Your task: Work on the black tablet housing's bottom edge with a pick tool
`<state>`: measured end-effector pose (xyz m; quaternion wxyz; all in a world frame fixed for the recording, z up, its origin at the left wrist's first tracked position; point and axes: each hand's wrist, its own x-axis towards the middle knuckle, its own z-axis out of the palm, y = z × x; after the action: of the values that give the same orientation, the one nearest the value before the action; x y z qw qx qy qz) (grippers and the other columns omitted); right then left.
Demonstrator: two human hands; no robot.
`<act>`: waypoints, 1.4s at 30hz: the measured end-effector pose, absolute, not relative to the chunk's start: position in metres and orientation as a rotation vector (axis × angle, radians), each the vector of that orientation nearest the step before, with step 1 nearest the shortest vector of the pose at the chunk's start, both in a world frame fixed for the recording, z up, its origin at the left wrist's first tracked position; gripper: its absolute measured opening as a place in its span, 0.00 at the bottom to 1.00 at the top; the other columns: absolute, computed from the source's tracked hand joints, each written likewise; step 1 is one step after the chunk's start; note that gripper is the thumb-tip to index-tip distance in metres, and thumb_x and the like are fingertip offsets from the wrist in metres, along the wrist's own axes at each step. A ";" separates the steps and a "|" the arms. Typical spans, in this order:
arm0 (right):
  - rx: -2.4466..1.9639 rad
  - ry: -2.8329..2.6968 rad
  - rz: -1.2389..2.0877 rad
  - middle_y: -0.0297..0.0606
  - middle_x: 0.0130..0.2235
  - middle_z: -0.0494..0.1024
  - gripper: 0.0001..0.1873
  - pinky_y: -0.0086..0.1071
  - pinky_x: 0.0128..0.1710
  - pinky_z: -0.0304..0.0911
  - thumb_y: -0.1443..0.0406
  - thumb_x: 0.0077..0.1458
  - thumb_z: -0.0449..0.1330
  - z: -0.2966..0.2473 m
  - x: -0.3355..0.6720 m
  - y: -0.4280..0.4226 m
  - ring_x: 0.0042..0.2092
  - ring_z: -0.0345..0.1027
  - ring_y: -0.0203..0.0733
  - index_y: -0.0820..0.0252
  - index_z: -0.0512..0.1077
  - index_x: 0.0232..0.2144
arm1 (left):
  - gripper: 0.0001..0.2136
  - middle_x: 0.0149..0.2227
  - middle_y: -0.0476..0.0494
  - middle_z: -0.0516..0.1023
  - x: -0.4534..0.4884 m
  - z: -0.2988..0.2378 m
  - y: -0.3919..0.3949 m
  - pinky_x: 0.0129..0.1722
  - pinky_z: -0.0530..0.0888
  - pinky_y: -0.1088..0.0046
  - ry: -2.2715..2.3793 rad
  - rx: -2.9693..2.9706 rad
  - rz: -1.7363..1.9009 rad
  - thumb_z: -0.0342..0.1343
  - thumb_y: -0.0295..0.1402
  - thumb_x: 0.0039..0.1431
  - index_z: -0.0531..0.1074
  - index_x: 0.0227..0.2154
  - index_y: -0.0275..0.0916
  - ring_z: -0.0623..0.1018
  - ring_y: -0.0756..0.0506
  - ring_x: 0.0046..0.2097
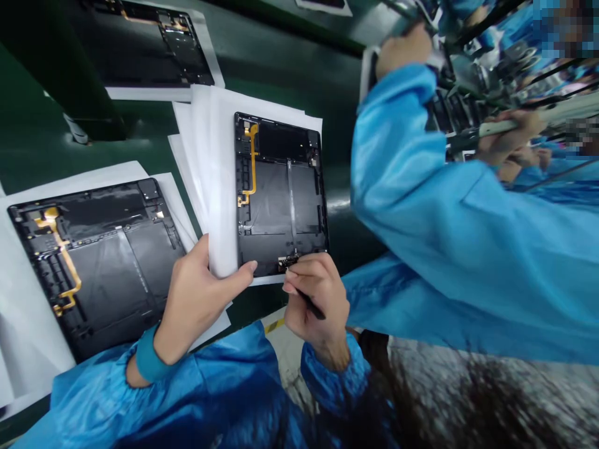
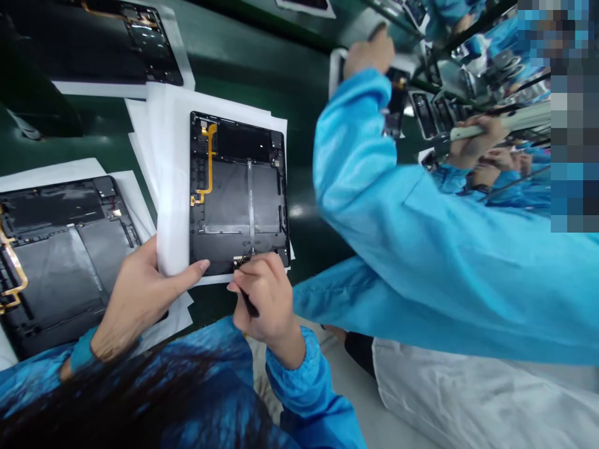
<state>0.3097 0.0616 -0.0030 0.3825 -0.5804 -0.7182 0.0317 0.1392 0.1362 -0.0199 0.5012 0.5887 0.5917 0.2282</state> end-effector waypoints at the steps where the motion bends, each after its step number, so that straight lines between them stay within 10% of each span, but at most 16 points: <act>1: -1.470 -1.895 0.026 0.35 0.32 0.73 0.14 0.39 0.31 0.69 0.76 0.53 0.58 -0.003 0.309 0.061 0.35 0.67 0.42 0.54 0.67 0.38 | 0.21 0.20 0.57 0.61 0.139 -0.020 0.136 0.21 0.60 0.80 1.428 1.395 0.554 0.61 0.52 0.44 0.66 0.25 0.37 0.62 0.55 0.25; 21: -1.383 -2.218 -0.149 0.32 0.31 0.73 0.15 0.35 0.27 0.66 0.76 0.52 0.61 0.002 0.316 0.060 0.34 0.66 0.38 0.52 0.62 0.26 | 0.20 0.22 0.55 0.60 0.141 -0.022 0.134 0.23 0.59 0.80 1.454 1.380 0.522 0.61 0.51 0.45 0.64 0.26 0.39 0.60 0.53 0.26; 42: -1.404 -1.737 0.133 0.34 0.34 0.77 0.15 0.38 0.33 0.69 0.71 0.59 0.57 -0.013 0.302 0.043 0.33 0.71 0.39 0.52 0.68 0.48 | 0.18 0.25 0.52 0.66 0.132 -0.021 0.139 0.26 0.63 0.80 1.215 1.326 0.623 0.55 0.49 0.53 0.69 0.30 0.36 0.65 0.53 0.28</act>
<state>0.3023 0.0434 -0.0129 0.4370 -0.5644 -0.6983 0.0536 0.1316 0.1395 -0.0208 0.5804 0.5672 0.5200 0.2665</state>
